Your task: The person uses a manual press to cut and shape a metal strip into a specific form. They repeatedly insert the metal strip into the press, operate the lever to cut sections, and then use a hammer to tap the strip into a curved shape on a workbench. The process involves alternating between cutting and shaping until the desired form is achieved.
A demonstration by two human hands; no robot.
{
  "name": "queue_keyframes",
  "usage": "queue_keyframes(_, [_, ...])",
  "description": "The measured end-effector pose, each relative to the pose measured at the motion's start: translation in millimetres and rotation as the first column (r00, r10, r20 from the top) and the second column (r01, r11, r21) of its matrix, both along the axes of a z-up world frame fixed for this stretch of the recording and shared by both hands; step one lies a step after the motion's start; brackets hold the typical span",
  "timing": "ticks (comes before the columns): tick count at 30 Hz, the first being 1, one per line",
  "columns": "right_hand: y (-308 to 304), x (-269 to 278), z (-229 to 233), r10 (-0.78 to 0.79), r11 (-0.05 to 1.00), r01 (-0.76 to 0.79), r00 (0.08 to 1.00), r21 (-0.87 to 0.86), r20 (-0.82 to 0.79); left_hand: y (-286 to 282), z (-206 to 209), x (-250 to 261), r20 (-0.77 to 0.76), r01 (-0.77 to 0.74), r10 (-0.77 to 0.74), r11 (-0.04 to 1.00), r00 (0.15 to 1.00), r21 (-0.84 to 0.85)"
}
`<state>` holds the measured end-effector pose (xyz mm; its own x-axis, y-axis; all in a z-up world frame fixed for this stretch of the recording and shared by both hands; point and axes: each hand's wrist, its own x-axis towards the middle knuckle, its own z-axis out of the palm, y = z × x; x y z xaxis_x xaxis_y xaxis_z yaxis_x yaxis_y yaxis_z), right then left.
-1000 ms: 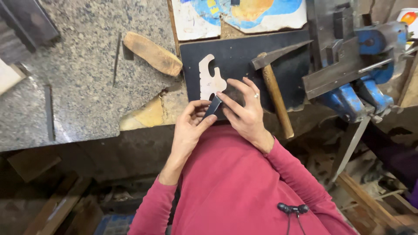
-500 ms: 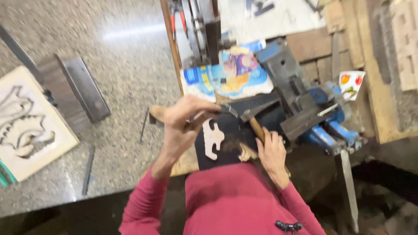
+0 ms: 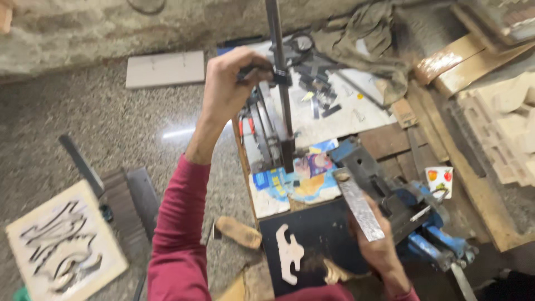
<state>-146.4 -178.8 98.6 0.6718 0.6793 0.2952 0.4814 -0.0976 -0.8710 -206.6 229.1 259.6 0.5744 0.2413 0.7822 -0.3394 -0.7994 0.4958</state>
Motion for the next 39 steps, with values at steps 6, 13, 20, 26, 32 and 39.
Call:
queue_keyframes(6, [64, 9, 37, 0.305, 0.942, -0.253, 0.919, 0.220, -0.250, 34, -1, 17, -0.068, 0.133, -0.134, 0.991, 0.989, -0.009])
queue_keyframes(13, [144, 28, 77, 0.232, 0.878, -0.287, 0.955, 0.383, 0.184, 34, 1, 18, -0.048, 0.122, -0.118, 0.989, 0.992, 0.080])
queue_keyframes(20, [185, 65, 68, -0.063, 0.988, -0.022, 0.851, 0.156, 0.522, 33, 3, 19, -0.061, 0.075, -0.069, 0.991, 0.996, 0.113])
queue_keyframes(26, [185, 57, 78, 0.003, 0.996, -0.060, 0.765, 0.067, 0.644, 35, -1, 17, -0.059, 0.078, -0.071, 0.989, 0.996, 0.129])
queue_keyframes(32, [186, 55, 83, 0.002, 0.998, -0.041, 0.681, 0.036, 0.732, 37, -3, 17, -0.039, 0.065, -0.060, 0.987, 0.997, 0.150])
queue_keyframes(39, [138, 43, 39, 0.078, 0.986, -0.162, 0.692, 0.049, 0.718, 32, 5, 11, -0.024, 0.071, -0.069, 0.991, 0.997, 0.116])
